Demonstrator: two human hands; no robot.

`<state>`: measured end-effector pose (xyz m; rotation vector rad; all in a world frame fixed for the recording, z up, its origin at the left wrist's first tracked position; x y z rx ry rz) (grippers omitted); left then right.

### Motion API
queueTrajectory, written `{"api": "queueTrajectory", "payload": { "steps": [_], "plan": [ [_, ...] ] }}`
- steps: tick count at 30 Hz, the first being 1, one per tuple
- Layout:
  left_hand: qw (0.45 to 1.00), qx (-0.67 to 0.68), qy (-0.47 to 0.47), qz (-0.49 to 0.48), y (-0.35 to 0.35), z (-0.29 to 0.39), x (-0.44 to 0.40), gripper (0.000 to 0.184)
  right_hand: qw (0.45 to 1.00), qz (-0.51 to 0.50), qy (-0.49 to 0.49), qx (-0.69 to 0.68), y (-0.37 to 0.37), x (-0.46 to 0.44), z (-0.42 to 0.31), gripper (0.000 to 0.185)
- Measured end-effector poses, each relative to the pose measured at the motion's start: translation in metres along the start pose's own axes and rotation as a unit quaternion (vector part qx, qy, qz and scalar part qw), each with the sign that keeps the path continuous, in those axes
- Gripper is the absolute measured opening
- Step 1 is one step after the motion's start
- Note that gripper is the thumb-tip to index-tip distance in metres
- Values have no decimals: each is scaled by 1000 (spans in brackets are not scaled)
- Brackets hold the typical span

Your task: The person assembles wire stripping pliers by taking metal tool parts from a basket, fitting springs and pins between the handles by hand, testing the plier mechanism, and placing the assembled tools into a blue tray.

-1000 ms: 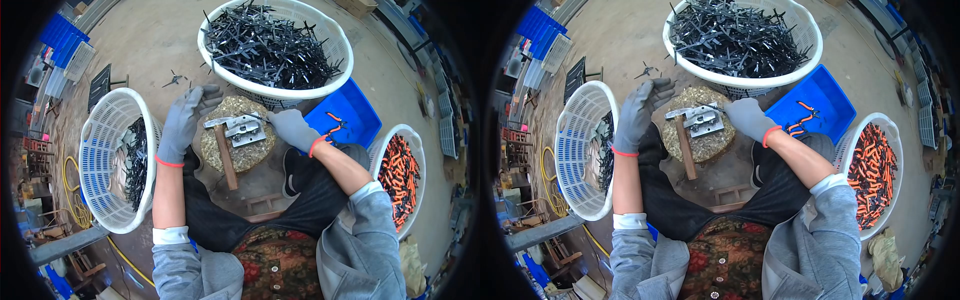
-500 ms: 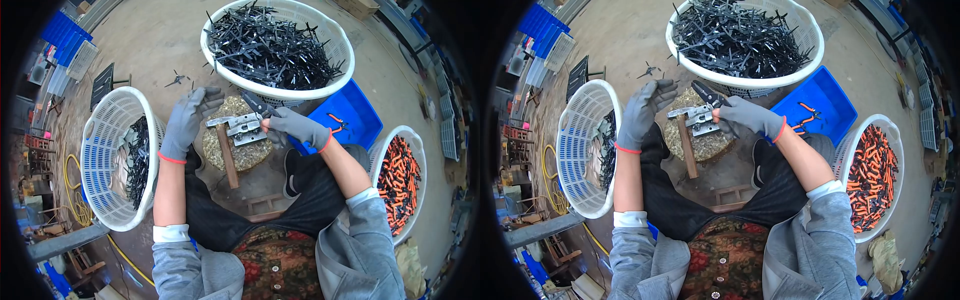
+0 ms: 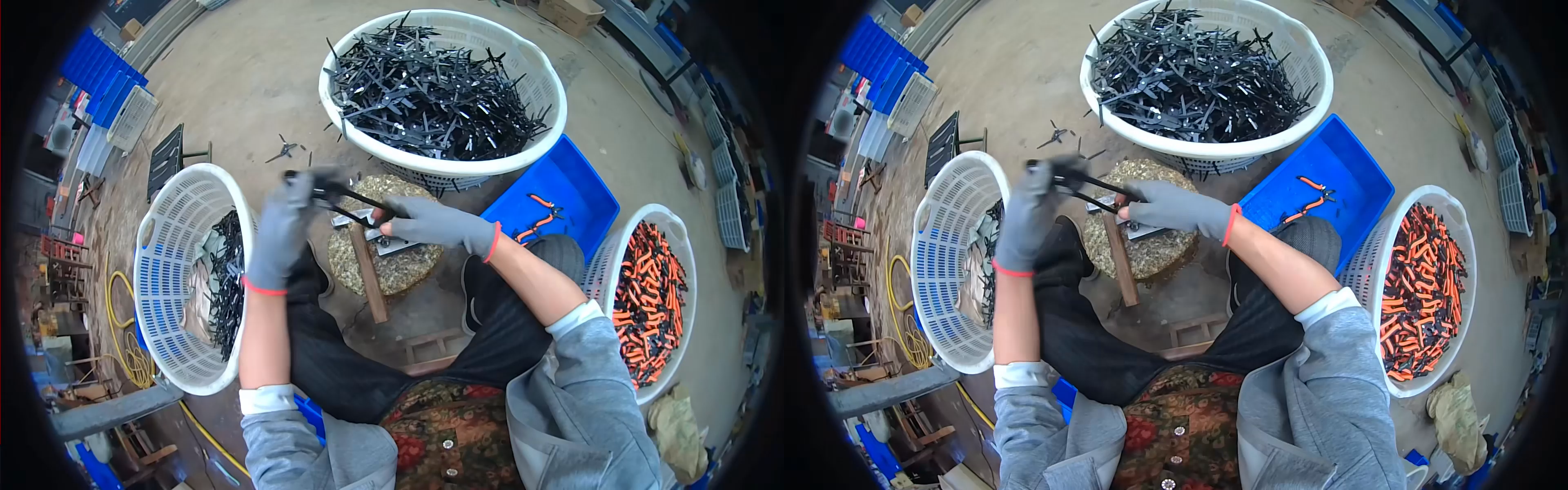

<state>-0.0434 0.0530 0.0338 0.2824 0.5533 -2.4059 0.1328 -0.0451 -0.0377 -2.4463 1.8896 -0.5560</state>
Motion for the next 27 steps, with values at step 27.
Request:
{"api": "queueTrajectory", "payload": {
  "steps": [27],
  "plan": [
    [993, -68, -86, 33, -2, 10, 2, 37, 860, 285, 262, 332, -136, -95, 61, 43]
  ]
}}
Point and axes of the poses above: each hand's wrist, its own x-axis away from the middle knuckle, its own y-axis out of the palm, z = x × y, the point moved 3 cm from there along -x, towards the middle knuckle, and after that the axes turned 13 degrees about y, right-handed, at the moved point
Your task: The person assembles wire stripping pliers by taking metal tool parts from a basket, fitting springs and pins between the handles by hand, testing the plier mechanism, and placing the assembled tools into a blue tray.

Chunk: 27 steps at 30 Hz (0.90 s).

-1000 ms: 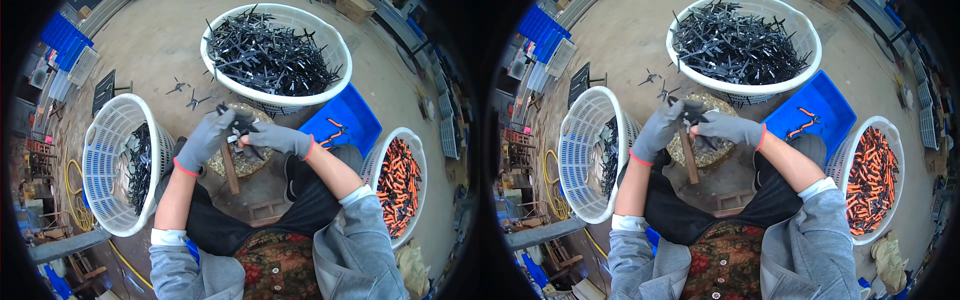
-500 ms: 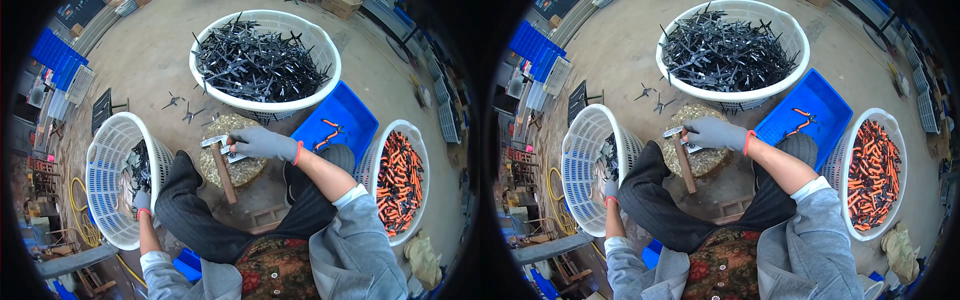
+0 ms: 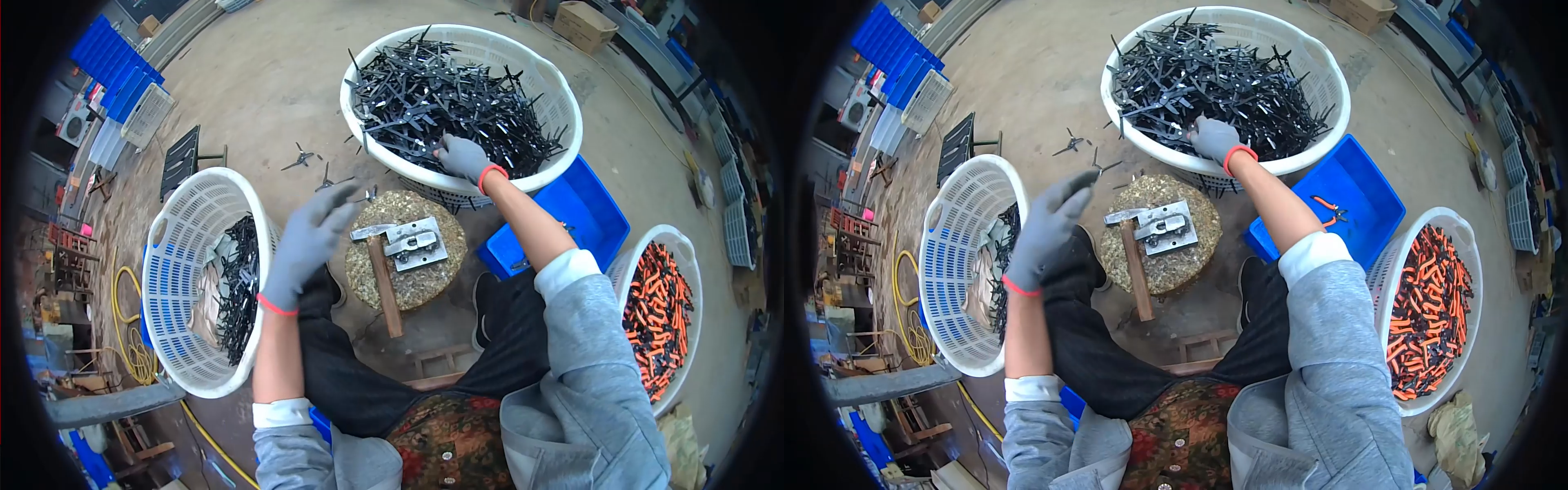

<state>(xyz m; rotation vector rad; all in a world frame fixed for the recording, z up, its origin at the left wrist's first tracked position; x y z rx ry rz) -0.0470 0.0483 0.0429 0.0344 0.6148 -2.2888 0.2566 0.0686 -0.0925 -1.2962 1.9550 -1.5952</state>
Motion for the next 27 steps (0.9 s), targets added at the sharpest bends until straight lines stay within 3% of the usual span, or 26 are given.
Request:
{"api": "queueTrajectory", "payload": {
  "steps": [4, 7, 14, 19, 22, 27],
  "plan": [
    [998, 16, -36, -47, 37, -49, -8, 37, 997, 74, -9, 31, 37, -23, -1, 36],
    [969, -239, 33, -60, 38, -59, -7, 36, 997, 73, 20, 20, 34, -22, -1, 29],
    [977, -207, 56, -1, 38, -58, -15, 35, 998, 44, -7, -41, 9, -23, 10, 24],
    [976, -208, 51, -34, 55, -42, -19, 35, 999, 37, -16, 5, 15, -6, -4, 41],
    [976, -204, 62, -32, 57, -45, -19, 35, 997, 55, 48, 20, 35, -13, -4, 37],
    [943, -301, 138, 0, 44, -52, -26, 36, 998, 53, 11, 36, 29, -20, -2, 29]
  ]
}}
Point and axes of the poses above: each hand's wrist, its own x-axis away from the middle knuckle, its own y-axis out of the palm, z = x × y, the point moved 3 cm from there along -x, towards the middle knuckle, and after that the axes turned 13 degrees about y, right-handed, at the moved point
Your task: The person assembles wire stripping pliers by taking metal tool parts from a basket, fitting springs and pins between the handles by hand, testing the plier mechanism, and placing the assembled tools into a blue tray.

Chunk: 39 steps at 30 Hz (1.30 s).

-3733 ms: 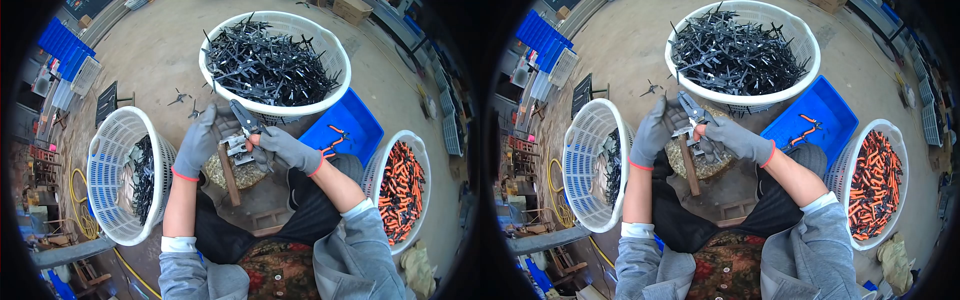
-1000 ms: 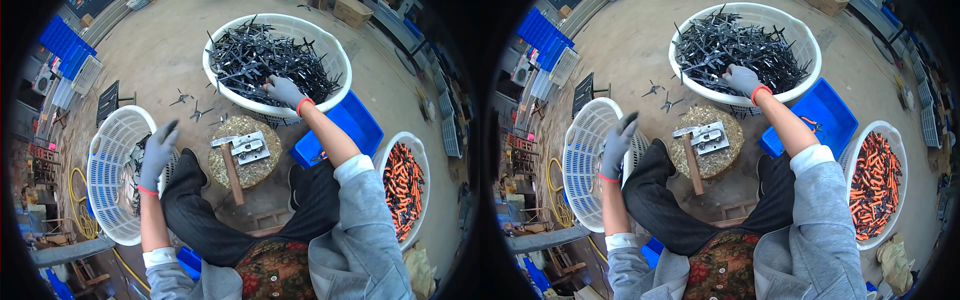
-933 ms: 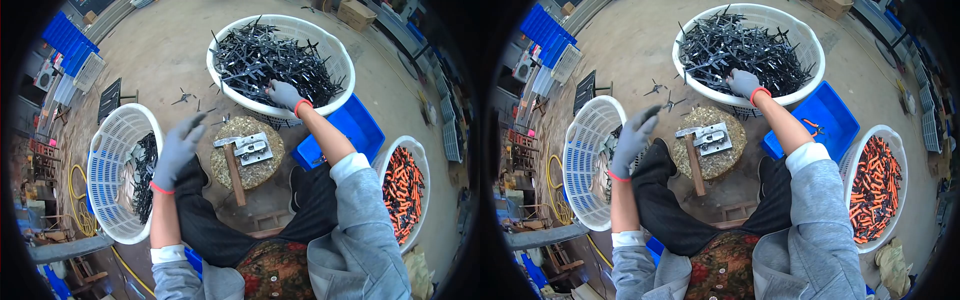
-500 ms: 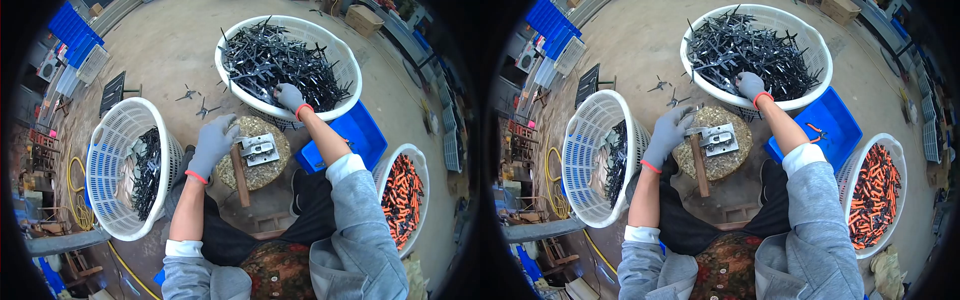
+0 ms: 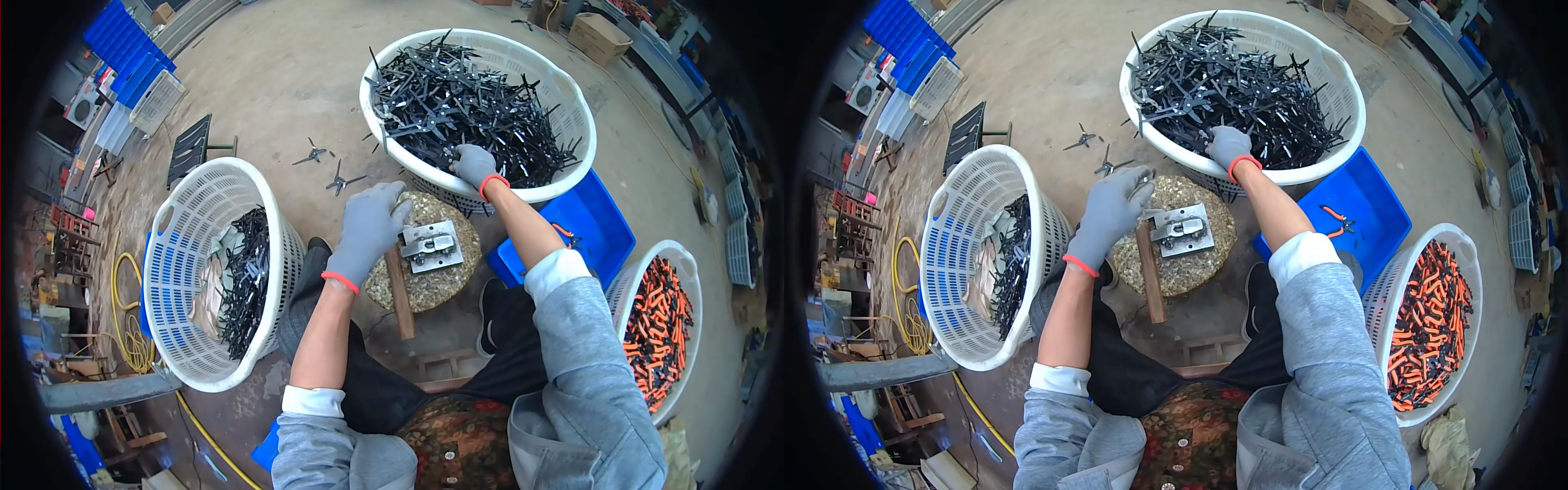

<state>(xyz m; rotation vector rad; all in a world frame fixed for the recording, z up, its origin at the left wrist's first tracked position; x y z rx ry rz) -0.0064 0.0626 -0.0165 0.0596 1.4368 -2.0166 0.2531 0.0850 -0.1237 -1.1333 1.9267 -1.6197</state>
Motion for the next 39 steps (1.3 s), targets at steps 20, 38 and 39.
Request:
{"api": "queueTrajectory", "payload": {
  "steps": [20, 38, 39],
  "plan": [
    [845, 501, -186, -22, 15, 44, 0, 32, 880, -87, -196, -423, -123, 171, -3, 40],
    [899, 421, -116, -22, -11, 53, -12, 24, 718, -366, -81, -586, -55, 212, -24, 30],
    [907, 399, -130, -30, -10, 54, -10, 23, 729, -370, -64, -573, -52, 212, -24, 30]
  ]
}}
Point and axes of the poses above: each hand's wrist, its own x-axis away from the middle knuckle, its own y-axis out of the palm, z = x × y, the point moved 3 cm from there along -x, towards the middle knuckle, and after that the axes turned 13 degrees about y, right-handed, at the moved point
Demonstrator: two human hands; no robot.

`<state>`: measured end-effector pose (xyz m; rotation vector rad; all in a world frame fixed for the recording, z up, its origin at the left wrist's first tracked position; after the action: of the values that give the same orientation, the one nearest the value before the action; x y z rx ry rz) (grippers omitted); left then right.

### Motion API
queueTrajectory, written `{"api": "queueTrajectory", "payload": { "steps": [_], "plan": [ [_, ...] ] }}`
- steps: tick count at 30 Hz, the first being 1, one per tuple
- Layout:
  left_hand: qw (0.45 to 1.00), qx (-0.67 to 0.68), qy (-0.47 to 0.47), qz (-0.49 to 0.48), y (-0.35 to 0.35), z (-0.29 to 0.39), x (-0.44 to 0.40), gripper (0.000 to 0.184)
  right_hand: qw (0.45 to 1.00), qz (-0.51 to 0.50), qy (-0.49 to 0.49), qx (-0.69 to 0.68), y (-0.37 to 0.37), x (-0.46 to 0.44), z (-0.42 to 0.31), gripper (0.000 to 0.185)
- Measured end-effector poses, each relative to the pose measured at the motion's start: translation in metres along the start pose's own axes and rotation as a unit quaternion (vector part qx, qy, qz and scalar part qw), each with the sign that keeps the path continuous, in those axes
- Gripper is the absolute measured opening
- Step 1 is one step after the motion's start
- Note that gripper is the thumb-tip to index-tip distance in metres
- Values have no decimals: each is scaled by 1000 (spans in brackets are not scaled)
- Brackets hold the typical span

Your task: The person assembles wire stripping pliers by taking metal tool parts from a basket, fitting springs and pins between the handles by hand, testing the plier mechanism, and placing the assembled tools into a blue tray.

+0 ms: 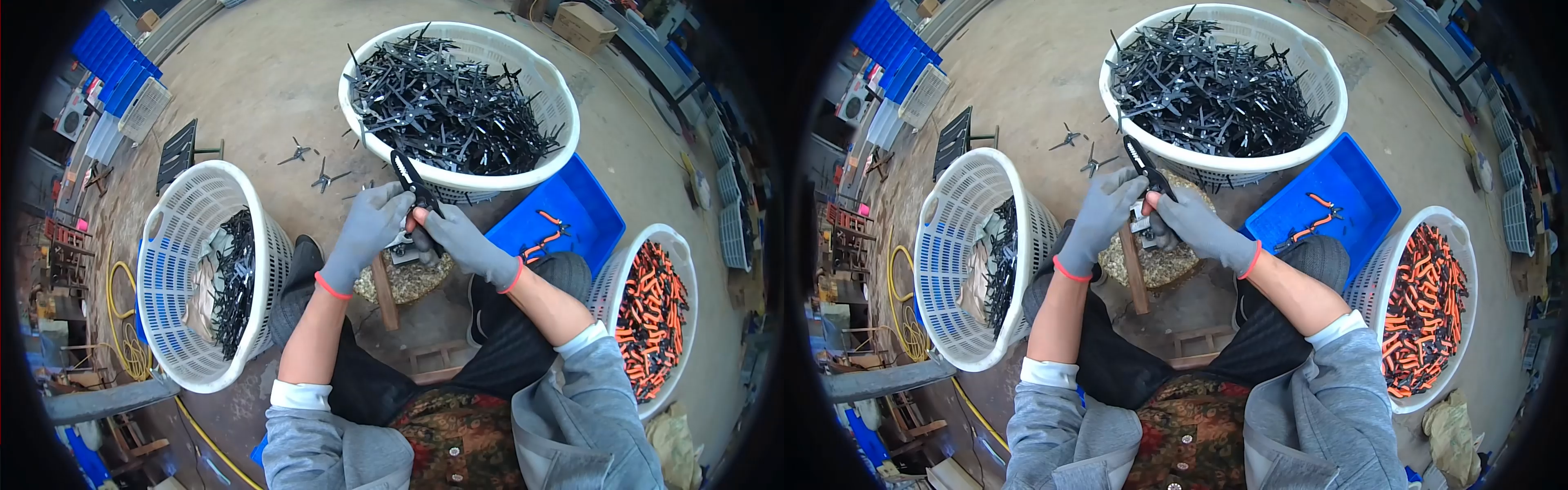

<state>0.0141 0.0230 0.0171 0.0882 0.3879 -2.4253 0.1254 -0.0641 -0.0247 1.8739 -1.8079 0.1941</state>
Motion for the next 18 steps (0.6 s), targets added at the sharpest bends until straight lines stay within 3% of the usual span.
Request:
{"api": "queueTrajectory", "payload": {
  "steps": [3, 6, 9, 12, 13, 16, 18],
  "plan": [
    [992, 56, -43, 103, 12, -16, 3, 22, 996, 50, -12, 68, -3, -9, 2, 30],
    [987, 84, 50, 125, 11, -39, -4, 24, 999, -23, 37, -27, -6, -3, -5, 32],
    [975, 207, -31, 76, 6, -5, 0, 24, 983, -100, -55, -146, 7, 20, -30, 36],
    [963, 263, -60, 24, 2, -1, 3, 27, 964, -197, -33, -174, 3, 19, -29, 41],
    [968, 247, -47, 26, 2, 1, 3, 28, 974, -149, -11, -171, 5, 21, -29, 35],
    [975, 220, -21, 34, 4, 7, 5, 31, 954, -235, -4, -187, 3, 15, -26, 31],
    [971, 233, -21, 39, 3, 7, 6, 31, 971, -180, 6, -158, 4, 21, -26, 30]
  ]
}}
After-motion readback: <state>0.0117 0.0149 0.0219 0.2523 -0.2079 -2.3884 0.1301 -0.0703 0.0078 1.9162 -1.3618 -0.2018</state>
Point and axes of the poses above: each hand's wrist, its own x-axis away from the middle knuckle, its own y-axis out of the palm, z = x × y, the point moved 3 cm from there along -x, towards the middle knuckle, and after that the axes turned 13 degrees about y, right-handed, at the moved point
